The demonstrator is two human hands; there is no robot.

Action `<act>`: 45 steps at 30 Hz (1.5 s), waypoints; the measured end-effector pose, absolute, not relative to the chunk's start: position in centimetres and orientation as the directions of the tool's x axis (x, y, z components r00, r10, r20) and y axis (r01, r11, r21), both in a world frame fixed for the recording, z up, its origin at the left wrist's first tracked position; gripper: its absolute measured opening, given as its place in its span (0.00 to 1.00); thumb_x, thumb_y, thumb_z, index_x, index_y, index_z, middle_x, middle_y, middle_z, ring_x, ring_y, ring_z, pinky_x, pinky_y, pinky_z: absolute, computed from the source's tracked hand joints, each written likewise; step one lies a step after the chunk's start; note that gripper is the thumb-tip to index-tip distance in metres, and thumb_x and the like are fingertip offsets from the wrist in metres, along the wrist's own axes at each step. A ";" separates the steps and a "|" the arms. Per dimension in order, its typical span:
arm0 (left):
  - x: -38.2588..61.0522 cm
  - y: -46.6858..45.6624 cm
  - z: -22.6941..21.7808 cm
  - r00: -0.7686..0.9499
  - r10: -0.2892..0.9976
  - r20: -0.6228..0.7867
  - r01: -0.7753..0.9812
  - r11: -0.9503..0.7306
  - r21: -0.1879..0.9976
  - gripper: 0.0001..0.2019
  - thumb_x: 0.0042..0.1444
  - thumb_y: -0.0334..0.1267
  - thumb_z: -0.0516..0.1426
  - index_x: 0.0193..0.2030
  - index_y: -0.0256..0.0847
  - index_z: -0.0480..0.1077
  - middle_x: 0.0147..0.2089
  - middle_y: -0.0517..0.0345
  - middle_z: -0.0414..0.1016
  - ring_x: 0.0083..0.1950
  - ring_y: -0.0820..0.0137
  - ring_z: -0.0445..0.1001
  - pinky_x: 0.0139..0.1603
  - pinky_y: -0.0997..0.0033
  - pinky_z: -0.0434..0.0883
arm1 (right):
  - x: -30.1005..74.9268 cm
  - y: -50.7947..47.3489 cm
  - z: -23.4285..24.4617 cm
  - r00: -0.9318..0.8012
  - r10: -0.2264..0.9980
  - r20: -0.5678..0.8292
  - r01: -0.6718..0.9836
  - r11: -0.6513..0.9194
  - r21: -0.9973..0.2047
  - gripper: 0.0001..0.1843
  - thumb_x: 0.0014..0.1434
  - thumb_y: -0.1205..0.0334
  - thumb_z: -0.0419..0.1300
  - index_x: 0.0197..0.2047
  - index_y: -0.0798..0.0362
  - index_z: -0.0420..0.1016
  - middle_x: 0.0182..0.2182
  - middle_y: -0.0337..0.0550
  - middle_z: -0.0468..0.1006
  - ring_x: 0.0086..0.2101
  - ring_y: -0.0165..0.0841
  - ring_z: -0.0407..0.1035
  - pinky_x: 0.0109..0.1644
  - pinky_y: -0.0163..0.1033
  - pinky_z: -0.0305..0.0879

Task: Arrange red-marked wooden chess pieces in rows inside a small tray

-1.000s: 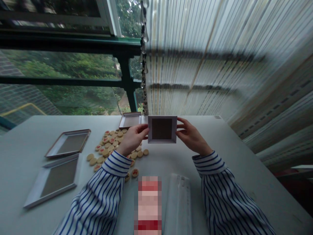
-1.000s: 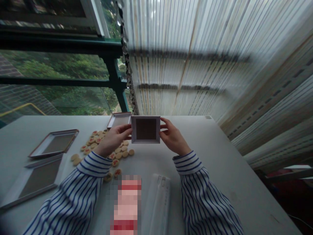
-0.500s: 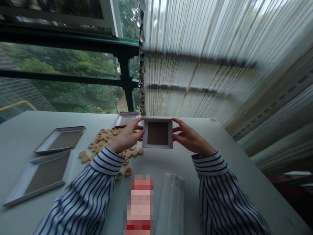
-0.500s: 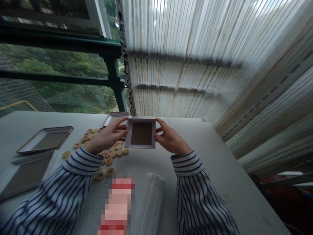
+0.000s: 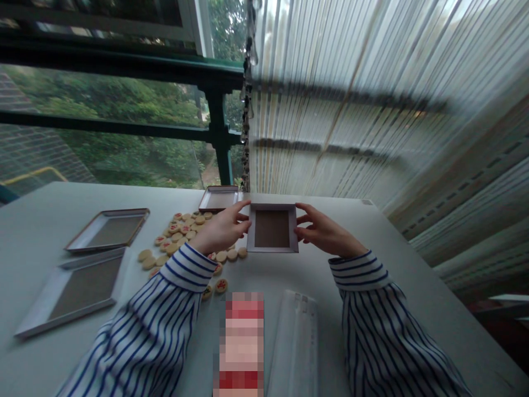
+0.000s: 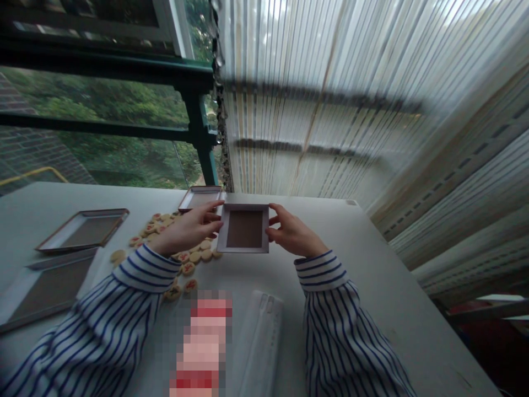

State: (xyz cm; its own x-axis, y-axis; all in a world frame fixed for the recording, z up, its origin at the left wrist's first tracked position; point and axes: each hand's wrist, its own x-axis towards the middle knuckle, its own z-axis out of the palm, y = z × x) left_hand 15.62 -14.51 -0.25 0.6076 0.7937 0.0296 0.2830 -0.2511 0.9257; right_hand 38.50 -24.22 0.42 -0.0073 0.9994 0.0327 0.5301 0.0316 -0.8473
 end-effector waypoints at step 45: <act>16.1 -14.7 -1.6 0.584 0.806 0.093 0.257 -0.293 0.921 0.26 0.36 0.30 0.58 0.48 0.38 0.70 0.35 0.53 0.78 0.25 0.70 0.73 0.30 0.73 0.67 | 39.8 -24.4 -0.5 -0.190 0.964 -0.184 0.526 -0.058 -0.848 0.40 0.47 0.69 0.60 0.62 0.50 0.49 0.26 0.37 0.75 0.25 0.28 0.69 0.24 0.30 0.63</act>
